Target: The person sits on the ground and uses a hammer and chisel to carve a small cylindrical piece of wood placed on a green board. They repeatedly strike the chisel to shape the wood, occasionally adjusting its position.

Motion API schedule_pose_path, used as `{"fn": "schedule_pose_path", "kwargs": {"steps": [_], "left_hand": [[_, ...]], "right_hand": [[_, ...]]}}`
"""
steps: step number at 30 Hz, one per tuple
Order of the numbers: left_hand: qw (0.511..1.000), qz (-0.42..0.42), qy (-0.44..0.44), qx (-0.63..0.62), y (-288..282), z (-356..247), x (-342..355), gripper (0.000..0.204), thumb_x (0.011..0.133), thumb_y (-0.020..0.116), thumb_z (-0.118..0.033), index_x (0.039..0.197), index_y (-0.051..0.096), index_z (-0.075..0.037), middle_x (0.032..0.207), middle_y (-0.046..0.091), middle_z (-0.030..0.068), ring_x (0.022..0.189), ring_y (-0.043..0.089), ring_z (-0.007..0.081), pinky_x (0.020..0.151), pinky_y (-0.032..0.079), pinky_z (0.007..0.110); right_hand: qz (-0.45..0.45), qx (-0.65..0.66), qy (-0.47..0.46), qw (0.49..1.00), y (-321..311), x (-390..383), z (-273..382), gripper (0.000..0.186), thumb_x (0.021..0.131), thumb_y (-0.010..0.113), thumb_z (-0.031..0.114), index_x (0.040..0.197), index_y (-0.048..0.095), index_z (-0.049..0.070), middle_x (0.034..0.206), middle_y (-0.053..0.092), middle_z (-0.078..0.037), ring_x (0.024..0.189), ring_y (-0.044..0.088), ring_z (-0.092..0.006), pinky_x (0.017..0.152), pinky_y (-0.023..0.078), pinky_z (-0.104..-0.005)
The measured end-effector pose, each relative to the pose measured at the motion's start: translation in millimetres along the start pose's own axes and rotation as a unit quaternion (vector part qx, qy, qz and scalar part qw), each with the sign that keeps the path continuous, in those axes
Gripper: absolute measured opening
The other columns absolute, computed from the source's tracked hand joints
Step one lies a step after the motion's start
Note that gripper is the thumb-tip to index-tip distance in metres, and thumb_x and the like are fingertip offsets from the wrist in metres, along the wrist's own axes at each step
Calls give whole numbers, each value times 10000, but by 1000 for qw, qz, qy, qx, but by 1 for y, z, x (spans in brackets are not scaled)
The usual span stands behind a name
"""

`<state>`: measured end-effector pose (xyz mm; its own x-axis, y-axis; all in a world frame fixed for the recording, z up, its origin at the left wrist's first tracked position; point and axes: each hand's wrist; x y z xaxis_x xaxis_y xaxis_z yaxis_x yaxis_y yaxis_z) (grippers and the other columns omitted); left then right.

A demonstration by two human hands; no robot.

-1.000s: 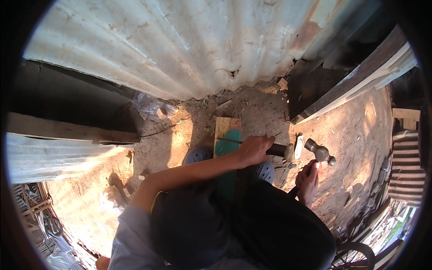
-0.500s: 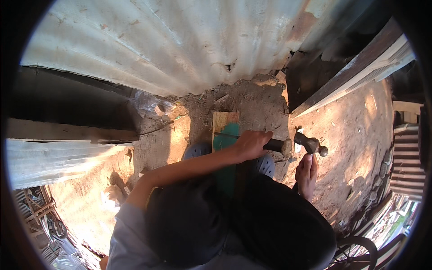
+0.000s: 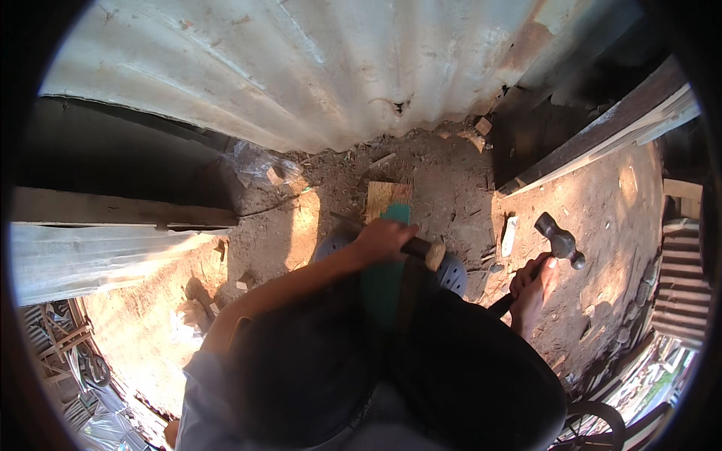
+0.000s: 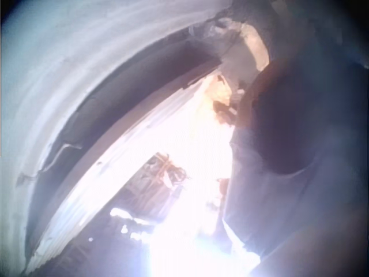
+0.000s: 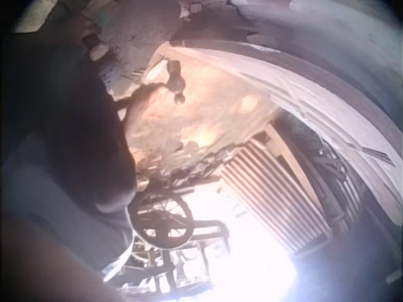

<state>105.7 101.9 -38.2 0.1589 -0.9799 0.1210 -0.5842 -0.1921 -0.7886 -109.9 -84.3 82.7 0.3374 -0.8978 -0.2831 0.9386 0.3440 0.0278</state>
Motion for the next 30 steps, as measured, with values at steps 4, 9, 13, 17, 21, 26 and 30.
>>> {"fn": "schedule_pose_path", "kwargs": {"steps": [4, 9, 13, 17, 21, 26, 30], "left_hand": [[994, 0, 108, -15, 7, -21, 21, 304, 734, 634, -189, 1009, 578, -72, 741, 624, 95, 667, 645, 281, 535, 510, 386], [990, 25, 138, -31, 5, -46, 29, 284, 711, 642, -173, 963, 566, -65, 703, 582, 82, 651, 633, 286, 539, 506, 389], [983, 59, 163, -57, 6, -61, 34, 322, 674, 680, -170, 949, 548, -69, 726, 581, 85, 662, 632, 289, 566, 509, 400], [982, 43, 152, -101, 5, -57, 36, 378, 678, 695, -222, 999, 550, -86, 726, 596, 80, 666, 642, 292, 556, 507, 412], [985, 38, 136, -102, 10, -51, 34, 441, 677, 711, -259, 1056, 558, -94, 738, 610, 92, 687, 651, 296, 553, 506, 412], [984, 37, 143, -97, 10, -48, 33, 411, 709, 680, -262, 1066, 562, -95, 735, 612, 93, 688, 655, 290, 557, 506, 411], [985, 47, 134, -96, 8, -50, 35, 467, 589, 782, -199, 961, 527, -79, 758, 596, 88, 721, 637, 307, 595, 505, 420]], "right_hand": [[-9, -3, -17, 1000, -3, -2, 4, 331, 1002, 403, 416, 846, 413, 124, 553, 298, 46, 405, 230, -34, 344, 170, -206], [29, -48, -22, 998, -5, -10, 1, 329, 992, 427, 415, 857, 425, 115, 564, 317, 40, 397, 233, -38, 342, 174, -202], [-33, -21, -12, 999, -1, -13, 12, 328, 991, 429, 413, 854, 432, 116, 573, 328, 38, 397, 237, -40, 340, 174, -203], [-32, -6, -5, 999, -5, -9, 4, 326, 990, 434, 411, 856, 430, 114, 575, 329, 37, 399, 237, -40, 338, 170, -205], [-8, -2, 0, 1000, -6, -12, 5, 324, 990, 436, 409, 860, 425, 113, 572, 325, 35, 399, 236, -39, 337, 170, -205], [13, -6, 0, 1000, -6, -13, 9, 333, 992, 431, 411, 852, 420, 109, 564, 311, 32, 398, 229, -42, 339, 178, -206], [17, -12, -6, 1000, -7, -15, 10, 340, 992, 429, 416, 849, 416, 108, 560, 302, 32, 396, 221, -45, 342, 182, -206]]}}
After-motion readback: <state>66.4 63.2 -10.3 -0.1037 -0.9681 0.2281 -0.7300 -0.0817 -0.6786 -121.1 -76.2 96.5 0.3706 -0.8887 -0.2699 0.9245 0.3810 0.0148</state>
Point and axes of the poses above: each hand's wrist, its own x-axis towards the middle knuckle, its own y-axis out of the palm, z = x × y
